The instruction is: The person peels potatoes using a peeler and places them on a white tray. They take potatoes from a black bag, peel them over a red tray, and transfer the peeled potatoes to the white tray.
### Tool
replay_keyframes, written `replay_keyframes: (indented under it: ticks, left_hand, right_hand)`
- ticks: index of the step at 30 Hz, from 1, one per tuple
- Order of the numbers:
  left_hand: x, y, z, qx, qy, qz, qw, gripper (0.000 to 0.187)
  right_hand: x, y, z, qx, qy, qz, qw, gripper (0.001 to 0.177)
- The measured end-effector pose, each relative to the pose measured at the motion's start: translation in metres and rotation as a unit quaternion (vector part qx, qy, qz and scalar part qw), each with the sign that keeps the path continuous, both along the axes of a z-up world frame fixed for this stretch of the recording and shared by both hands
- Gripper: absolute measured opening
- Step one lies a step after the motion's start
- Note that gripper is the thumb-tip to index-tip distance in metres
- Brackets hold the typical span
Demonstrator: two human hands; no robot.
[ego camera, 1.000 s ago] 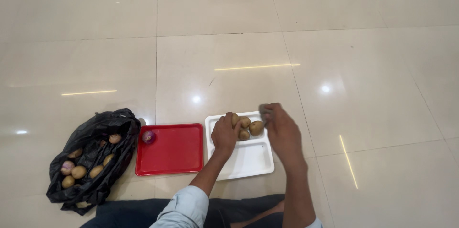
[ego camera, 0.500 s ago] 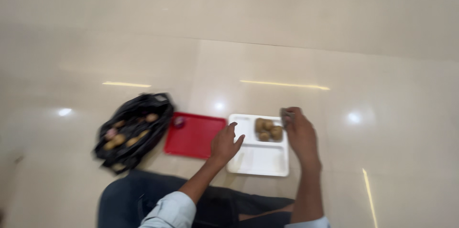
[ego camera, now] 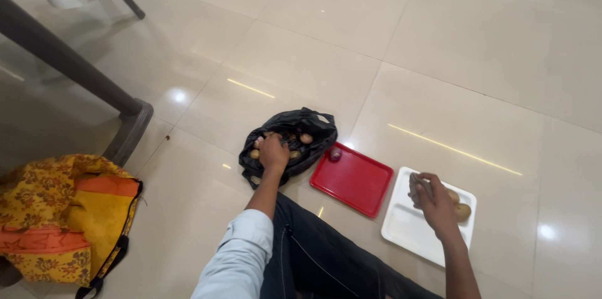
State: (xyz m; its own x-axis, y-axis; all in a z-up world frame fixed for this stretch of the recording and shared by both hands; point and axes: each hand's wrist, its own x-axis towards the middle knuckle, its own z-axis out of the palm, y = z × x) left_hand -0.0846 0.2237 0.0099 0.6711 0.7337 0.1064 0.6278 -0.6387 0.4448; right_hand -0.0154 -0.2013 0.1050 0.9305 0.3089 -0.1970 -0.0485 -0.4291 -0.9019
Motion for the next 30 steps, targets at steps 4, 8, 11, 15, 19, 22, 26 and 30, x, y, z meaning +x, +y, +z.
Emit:
replay_keyframes:
  ticks: [4,8,11,15,19,22,26,30]
  left_hand:
    - [0.012,0.017,-0.019,-0.067,0.062,0.038,0.995,0.039]
    - [0.024,0.024,-0.024,-0.066,0.066,0.068,0.993,0.055]
    - [0.031,0.034,-0.028,-0.037,0.051,0.073,0.995,0.063]
    - [0.041,0.049,-0.035,-0.042,0.05,0.093,0.994,0.056]
    - [0.044,0.055,-0.043,-0.06,0.034,0.105,0.992,0.029]
    - [0.041,0.05,-0.036,-0.034,-0.013,0.103,0.994,0.037]
    - [0.035,0.017,-0.001,-0.072,-0.175,0.017,0.982,0.042]
    - [0.015,-0.094,0.024,-0.348,-0.325,-0.168,0.863,0.035]
  right_hand:
    - [0.004,0.005,-0.025,-0.036,0.019,0.019,0.999,0.032]
    - [0.007,0.011,-0.032,-0.073,0.005,0.032,0.997,0.033]
    - [0.008,0.015,-0.037,-0.109,-0.057,0.063,0.99,0.031]
    - [0.009,0.015,-0.037,-0.151,-0.149,0.099,0.972,0.028]
    - [0.005,0.021,-0.031,-0.154,-0.077,0.079,0.982,0.03]
    - [0.002,0.023,-0.032,-0.098,-0.042,0.059,0.993,0.031]
    - [0.0,0.029,-0.048,0.009,0.007,0.006,1.0,0.033]
    - [-0.009,0.029,-0.068,0.122,0.044,-0.063,0.99,0.034]
